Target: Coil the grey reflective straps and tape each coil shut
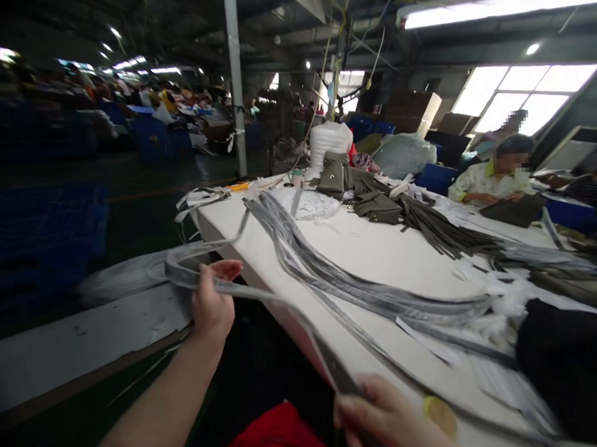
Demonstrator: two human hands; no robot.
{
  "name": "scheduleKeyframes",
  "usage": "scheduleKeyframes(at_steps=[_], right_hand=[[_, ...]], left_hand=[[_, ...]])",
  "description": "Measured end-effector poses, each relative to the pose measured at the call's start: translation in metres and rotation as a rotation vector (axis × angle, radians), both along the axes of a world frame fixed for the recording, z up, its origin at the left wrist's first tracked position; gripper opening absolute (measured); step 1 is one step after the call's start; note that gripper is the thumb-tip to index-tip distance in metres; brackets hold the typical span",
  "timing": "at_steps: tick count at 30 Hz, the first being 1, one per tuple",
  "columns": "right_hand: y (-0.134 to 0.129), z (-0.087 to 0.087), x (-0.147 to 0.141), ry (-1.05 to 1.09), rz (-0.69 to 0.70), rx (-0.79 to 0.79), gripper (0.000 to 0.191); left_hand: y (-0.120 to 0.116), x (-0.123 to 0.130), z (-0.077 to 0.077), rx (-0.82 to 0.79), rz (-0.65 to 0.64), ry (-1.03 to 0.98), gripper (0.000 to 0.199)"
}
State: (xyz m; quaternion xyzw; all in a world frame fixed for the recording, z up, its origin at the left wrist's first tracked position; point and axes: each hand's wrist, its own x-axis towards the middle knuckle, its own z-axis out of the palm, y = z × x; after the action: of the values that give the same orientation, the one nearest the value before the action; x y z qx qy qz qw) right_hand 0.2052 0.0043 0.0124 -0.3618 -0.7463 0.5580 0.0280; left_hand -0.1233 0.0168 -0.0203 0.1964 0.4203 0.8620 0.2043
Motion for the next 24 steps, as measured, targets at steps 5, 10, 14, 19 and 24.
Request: scheduleKeyframes(at_steps=[5,10,14,19,24], right_hand=[[0.032,-0.039,-0.067,0.690,-0.674,-0.369,0.036],[0.061,-0.059,-0.097,0.895,-0.871,-0.479,0.019],[0.063,-0.068,-0.094,0.899,-0.885,-0.489,0.018],[0.057,-0.078,-0.082,0.861,-0.899,-0.517,0.022],[0.049,-0.091,-0.073,0.780,-0.841,-0.427,0.035]], left_hand=[[-0.023,0.071,-0.069,-0.516,-0.721,-0.155,0.057],[-0.079,0.125,-0.078,-0.477,-1.537,-0.218,0.055],[-0.089,0.120,-0.071,-0.443,-1.703,-0.224,0.050],[-0.086,0.117,-0.077,-0.493,-1.684,-0.183,0.045],[-0.083,0.124,-0.079,-0.545,-1.566,-0.262,0.044]])
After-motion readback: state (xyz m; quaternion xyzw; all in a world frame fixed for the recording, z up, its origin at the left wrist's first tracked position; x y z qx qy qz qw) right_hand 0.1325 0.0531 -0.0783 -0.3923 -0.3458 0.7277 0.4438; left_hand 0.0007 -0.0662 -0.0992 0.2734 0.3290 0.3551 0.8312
